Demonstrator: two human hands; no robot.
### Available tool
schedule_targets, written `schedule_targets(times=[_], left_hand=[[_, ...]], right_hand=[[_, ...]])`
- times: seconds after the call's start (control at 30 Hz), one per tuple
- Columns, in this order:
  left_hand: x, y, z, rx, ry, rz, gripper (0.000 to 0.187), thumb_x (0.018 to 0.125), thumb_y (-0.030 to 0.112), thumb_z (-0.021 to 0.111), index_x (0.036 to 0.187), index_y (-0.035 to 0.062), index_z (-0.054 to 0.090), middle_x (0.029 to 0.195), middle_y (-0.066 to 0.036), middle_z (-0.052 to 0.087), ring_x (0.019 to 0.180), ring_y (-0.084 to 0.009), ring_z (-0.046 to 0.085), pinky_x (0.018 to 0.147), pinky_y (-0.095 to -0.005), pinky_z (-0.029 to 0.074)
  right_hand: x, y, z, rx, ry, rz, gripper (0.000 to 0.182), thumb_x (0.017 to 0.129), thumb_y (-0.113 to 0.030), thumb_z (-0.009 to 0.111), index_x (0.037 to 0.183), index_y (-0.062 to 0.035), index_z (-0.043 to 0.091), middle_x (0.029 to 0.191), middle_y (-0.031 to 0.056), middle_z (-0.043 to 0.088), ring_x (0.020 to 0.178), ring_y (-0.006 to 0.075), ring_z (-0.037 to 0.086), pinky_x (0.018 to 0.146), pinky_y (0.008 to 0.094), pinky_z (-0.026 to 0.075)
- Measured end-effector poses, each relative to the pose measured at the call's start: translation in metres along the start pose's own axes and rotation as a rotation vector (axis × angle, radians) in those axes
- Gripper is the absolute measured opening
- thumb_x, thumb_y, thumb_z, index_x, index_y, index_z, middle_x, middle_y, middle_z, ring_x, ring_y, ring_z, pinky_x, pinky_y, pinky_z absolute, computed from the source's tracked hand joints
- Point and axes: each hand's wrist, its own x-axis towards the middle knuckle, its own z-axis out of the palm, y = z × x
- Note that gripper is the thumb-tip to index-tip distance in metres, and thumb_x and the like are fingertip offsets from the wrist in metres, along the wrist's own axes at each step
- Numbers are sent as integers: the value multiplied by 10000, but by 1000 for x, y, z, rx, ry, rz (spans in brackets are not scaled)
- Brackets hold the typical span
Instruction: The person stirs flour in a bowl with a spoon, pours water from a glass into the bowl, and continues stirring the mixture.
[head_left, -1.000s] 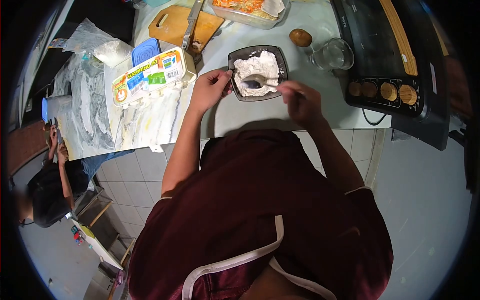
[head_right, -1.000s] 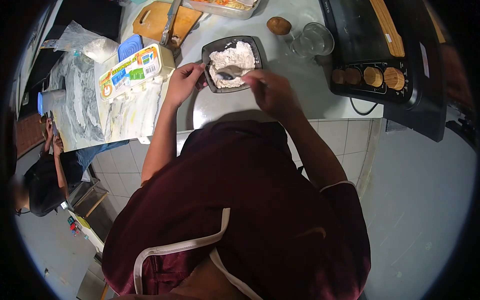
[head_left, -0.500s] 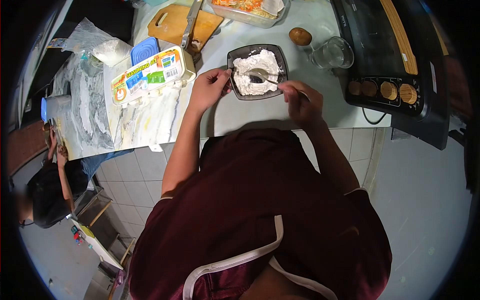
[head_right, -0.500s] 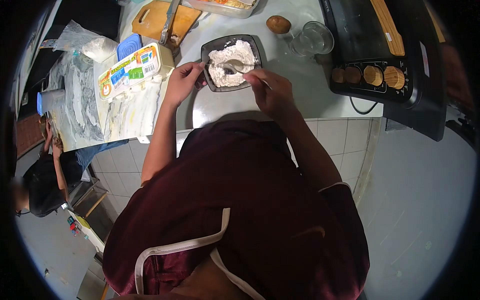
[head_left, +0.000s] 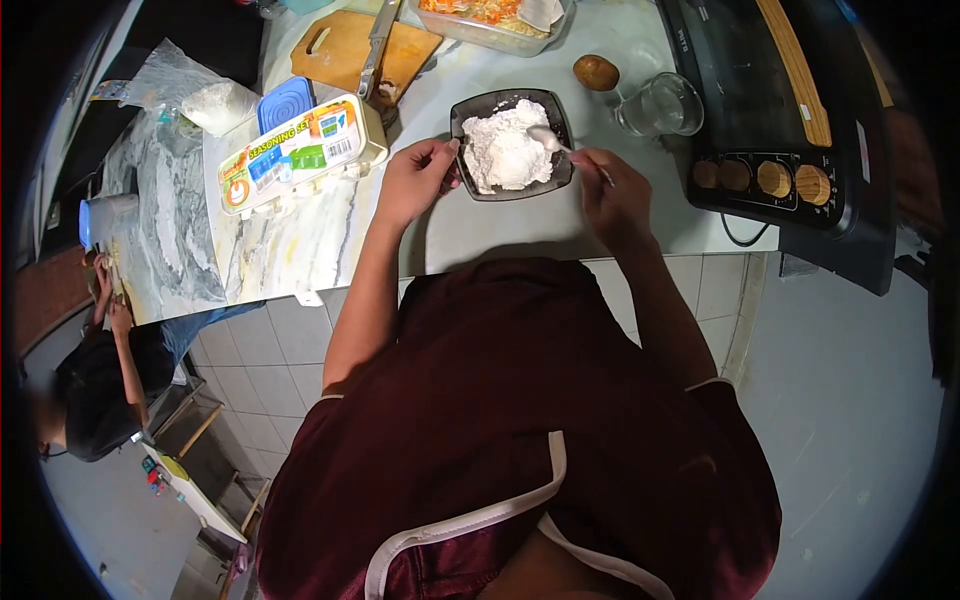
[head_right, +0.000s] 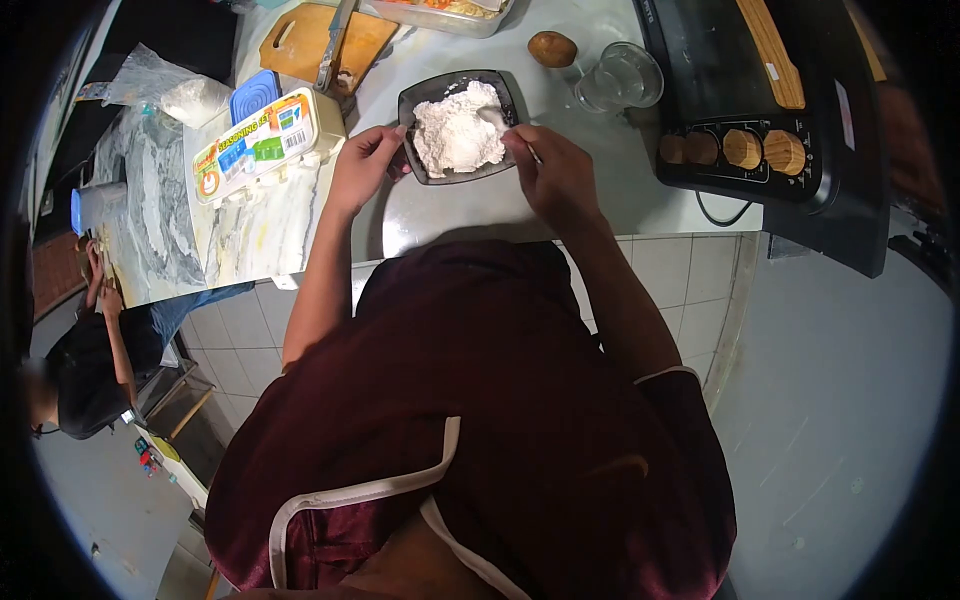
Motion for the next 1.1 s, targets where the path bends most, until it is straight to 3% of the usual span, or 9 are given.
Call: schedule_targets(times=[0.07,0.13,0.17,0.33,0.67,0.77,0.87,0.93,1.1], left_hand=[[-2,3,0,8,12,-18,314,941,297,575,836,7,637,673,-15,607,586,-71,574,528,-222,449],[-2,3,0,10,12,-22,317,942,299,574,837,8,639,675,-14,607,586,-72,575,529,-221,449],[-3,3,0,13,10,-23,319,943,301,572,838,8,640,677,-13,607,587,-73,576,531,-220,450],[-1,3,0,6,5,-17,325,942,305,572,833,7,641,676,-11,604,590,-74,576,528,-221,448],[-2,6,-1,32,-7,-37,325,944,306,566,843,8,642,691,-20,617,594,-79,595,526,-220,452],[-2,5,-1,0,-5,-61,317,945,307,563,870,10,645,708,-25,626,599,-85,604,528,-221,459],[0,2,-3,3,-22,-48,313,946,304,561,896,7,646,722,-31,632,612,-87,610,531,-225,466],[1,5,-3,-4,-33,-26,313,948,294,557,889,0,648,711,-35,630,617,-89,611,532,-227,468],[2,12,-2,41,-49,2,322,952,281,555,877,-16,651,674,-42,620,600,-93,594,538,-232,467]], right_hand=[[-3,3,3,17,-6,23,81,892,-116,614,932,-50,637,820,95,668,698,264,654,632,330,511],[-5,-2,0,205,-66,340,90,897,-116,609,943,-47,642,819,94,668,694,259,651,629,319,509],[-7,-4,0,206,-68,340,90,897,-116,609,943,-47,642,819,94,668,694,259,651,629,319,509],[-8,-4,2,192,-126,16,95,891,-112,609,950,-45,642,807,82,659,671,247,636,614,312,501],[8,14,4,21,-38,-162,62,873,-96,624,910,-47,633,793,109,641,667,288,619,615,348,505],[1,6,4,132,-8,-85,69,887,-99,616,929,-45,630,776,95,636,648,235,619,618,324,501],[-6,12,4,252,-45,181,131,936,-150,569,961,-40,635,730,57,615,606,138,578,570,280,469],[-7,33,14,497,-42,513,239,977,-221,512,1069,-23,608,675,2,552,594,57,491,550,225,407],[-9,44,11,778,26,712,364,980,-261,508,1226,8,511,663,-31,492,611,41,433,572,204,362]])
